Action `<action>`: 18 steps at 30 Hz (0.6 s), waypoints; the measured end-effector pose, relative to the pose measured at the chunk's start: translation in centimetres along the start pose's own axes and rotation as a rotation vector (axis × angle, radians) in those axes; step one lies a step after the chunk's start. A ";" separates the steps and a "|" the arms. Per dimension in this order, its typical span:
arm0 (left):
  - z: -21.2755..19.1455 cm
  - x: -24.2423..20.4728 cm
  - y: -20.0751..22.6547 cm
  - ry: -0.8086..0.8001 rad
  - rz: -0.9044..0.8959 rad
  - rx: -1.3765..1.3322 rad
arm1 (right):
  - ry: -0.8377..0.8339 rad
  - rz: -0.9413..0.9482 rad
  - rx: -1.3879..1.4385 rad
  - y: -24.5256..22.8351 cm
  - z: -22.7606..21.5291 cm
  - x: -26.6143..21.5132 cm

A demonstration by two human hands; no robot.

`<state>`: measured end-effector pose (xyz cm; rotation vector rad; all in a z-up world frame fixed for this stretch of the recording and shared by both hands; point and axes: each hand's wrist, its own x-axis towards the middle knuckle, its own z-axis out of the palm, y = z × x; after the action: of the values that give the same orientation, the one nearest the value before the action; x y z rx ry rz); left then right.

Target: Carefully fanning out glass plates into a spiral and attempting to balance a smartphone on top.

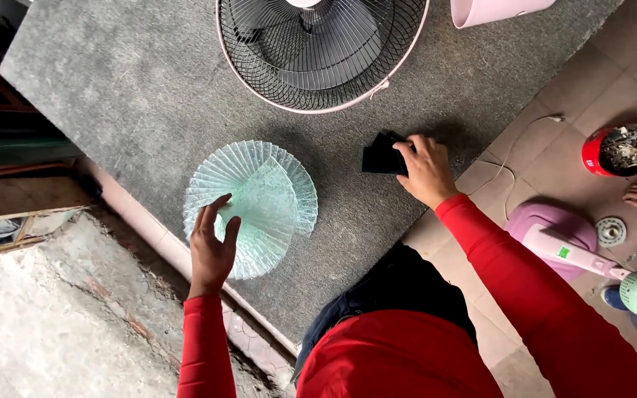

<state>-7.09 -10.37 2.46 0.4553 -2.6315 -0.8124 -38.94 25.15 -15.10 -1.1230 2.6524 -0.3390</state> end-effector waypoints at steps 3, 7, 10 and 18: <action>-0.5 0.1 -0.2 -0.026 -0.031 0.002 | -0.014 -0.001 -0.018 -0.6 -0.3 -0.7; -0.4 0.0 0.3 -0.054 -0.148 0.004 | -0.002 0.012 0.035 -2.3 0.3 -0.8; -0.4 -0.1 1.2 -0.079 -0.224 0.020 | 0.027 -0.007 0.051 -4.5 1.5 0.0; -0.2 -0.4 2.2 -0.080 -0.305 -0.010 | -0.066 -0.023 0.095 -10.6 2.9 4.5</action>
<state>-7.08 -8.54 3.83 0.8529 -2.6660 -0.9510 -33.98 14.39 -15.24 -1.1168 2.5396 -0.4198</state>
